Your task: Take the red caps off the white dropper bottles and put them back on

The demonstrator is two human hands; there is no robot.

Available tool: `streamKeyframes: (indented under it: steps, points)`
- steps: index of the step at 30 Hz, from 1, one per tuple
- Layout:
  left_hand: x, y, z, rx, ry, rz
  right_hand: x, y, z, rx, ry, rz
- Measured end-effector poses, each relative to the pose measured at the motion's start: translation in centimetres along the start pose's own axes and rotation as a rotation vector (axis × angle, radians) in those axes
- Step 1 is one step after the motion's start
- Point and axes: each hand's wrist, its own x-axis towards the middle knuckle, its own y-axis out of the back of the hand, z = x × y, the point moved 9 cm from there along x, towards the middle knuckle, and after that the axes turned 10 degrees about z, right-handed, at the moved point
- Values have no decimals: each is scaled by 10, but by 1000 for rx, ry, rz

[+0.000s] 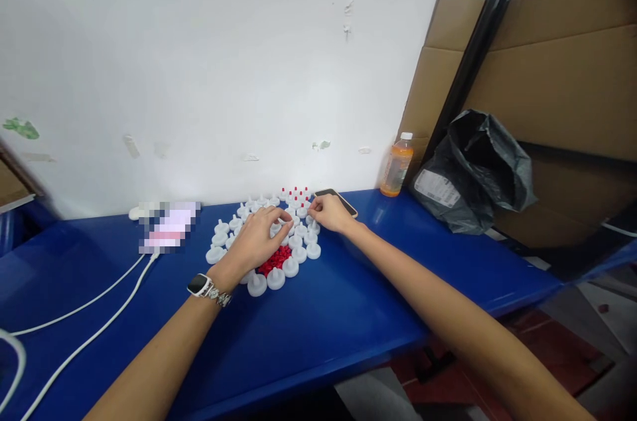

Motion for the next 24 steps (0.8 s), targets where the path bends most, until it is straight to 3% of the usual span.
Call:
streamKeyframes:
  steps: [7, 12, 14, 17, 21, 24]
  points:
    - [0, 3, 0, 5, -12, 23, 20, 0, -7, -276, -42, 1]
    - [-8, 15, -3, 7, 5, 37, 29, -4, -23, -260, -41, -30]
    - [-10, 25, -5, -7, 15, 72, 26, 3, -35, -127, -31, 32]
    - [-13, 38, -6, -40, 22, 152, 10, 8, -57, 304, -60, 76]
    - [-18, 43, -7, -124, 49, 186, -27, -17, -81, 867, -246, -83]
    - [-21, 38, -3, -203, 63, 129, -44, -31, -86, 965, -297, -125]
